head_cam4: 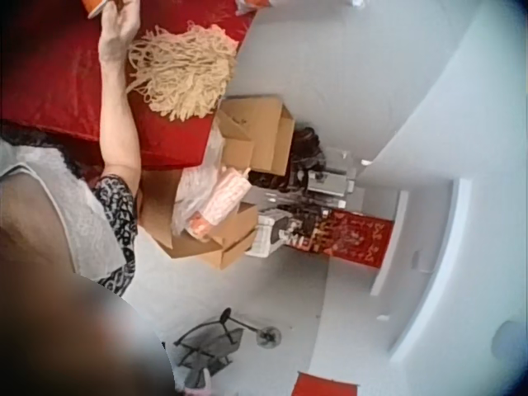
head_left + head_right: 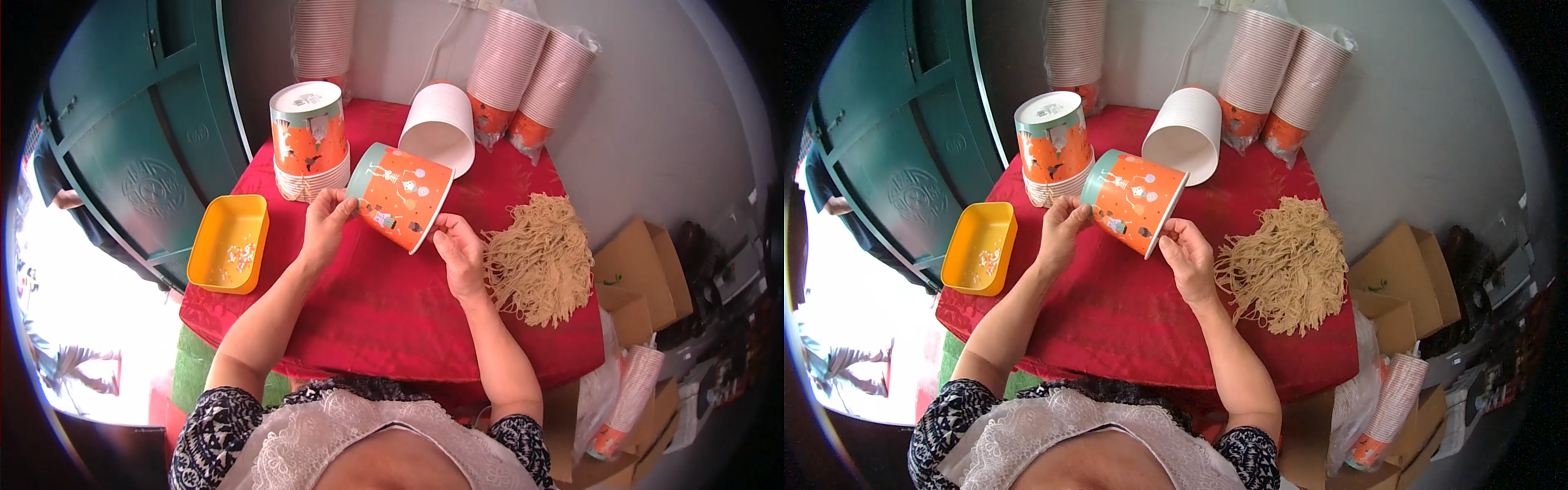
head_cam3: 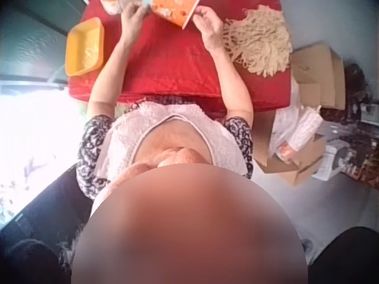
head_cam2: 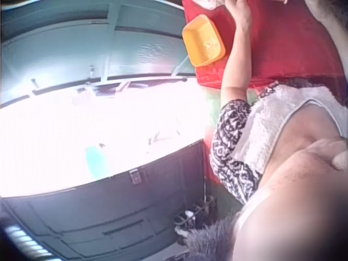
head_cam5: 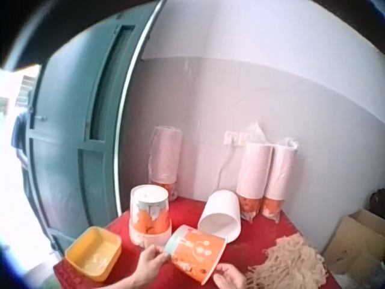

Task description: Manually attaching elastic strings to paper buckets for packaging.

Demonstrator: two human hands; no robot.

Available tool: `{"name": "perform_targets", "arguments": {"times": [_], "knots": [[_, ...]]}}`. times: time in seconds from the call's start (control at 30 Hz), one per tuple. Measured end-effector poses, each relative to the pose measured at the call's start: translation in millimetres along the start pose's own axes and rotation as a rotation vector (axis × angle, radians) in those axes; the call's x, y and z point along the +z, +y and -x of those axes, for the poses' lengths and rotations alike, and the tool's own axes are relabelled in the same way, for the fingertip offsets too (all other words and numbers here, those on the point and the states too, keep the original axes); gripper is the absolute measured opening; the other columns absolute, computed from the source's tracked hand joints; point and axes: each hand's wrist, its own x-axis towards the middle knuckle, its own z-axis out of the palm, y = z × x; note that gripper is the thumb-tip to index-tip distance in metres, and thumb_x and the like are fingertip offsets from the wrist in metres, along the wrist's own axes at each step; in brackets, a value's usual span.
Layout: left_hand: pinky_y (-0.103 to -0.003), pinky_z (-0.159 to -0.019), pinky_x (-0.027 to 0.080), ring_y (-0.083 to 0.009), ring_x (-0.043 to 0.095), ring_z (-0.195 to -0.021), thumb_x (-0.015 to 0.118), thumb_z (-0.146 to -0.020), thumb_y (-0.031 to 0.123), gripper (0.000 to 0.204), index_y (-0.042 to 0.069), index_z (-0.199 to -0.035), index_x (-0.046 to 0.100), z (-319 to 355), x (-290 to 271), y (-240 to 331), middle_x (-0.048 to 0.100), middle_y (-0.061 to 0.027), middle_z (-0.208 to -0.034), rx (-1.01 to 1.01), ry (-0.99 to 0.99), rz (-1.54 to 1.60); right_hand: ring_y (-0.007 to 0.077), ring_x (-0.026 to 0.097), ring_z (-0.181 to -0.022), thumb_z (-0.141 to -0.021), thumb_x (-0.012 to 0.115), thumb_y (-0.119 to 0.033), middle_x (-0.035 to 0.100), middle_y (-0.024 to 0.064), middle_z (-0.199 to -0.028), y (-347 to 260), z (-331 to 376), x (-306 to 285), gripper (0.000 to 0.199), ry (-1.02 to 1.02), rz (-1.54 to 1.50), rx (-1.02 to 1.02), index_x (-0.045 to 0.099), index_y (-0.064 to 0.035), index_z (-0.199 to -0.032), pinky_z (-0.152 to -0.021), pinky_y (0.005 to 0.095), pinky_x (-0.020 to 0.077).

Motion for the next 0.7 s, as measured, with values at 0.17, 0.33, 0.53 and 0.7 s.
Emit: {"name": "perform_targets", "arguments": {"times": [0.17,0.33,0.53,0.7], "knots": [[-0.027,-0.081,0.05,-0.01,0.059,-0.084,0.06,-0.096,0.01,0.012,0.0,-0.1,0.054,1.9,-2.8,-2.1,0.062,-0.0043,-0.094,-0.044,-0.006,0.014,0.0084,0.056,-0.092,-0.095,0.06,-0.013,0.061,0.0041,-0.103,1.2,0.8,6.1,0.022,0.01,-0.033,0.023,0.055,0.0011,-0.111,-0.084,0.0245,0.0461],[-0.027,-0.079,0.05,-0.0101,0.059,-0.084,0.059,-0.096,0.01,0.011,0.0,-0.099,0.054,4.0,-0.4,-1.6,0.062,-0.0048,-0.094,-0.067,-0.014,0.008,0.006,0.055,-0.083,-0.094,0.063,-0.011,0.06,0.0014,-0.097,7.0,2.3,7.9,0.018,0.026,-0.024,0.073,0.055,-0.0014,-0.107,-0.074,0.022,0.0476],[-0.025,-0.077,0.048,-0.0113,0.058,-0.081,0.068,-0.089,0.005,0.018,0.0,-0.099,0.054,10.4,9.4,2.2,0.06,-0.0058,-0.094,0.099,0.156,-0.394,0.0056,0.054,-0.079,-0.093,0.064,-0.009,0.059,0.0014,-0.094,14.2,4.9,9.2,0.017,0.033,0.022,0.1,0.055,-0.0013,-0.105,-0.071,0.0212,0.0458],[-0.025,-0.062,0.048,-0.0112,0.058,-0.071,0.069,-0.082,-0.006,0.016,0.002,-0.091,0.057,30.3,24.8,15.2,0.057,-0.0052,-0.083,0.493,-0.001,-0.514,0.005,0.052,-0.075,-0.092,0.062,-0.005,0.057,0.0003,-0.091,15.1,8.2,21.5,0.015,0.044,0.065,0.091,0.054,-0.0013,-0.104,-0.068,0.0207,0.0445]]}}
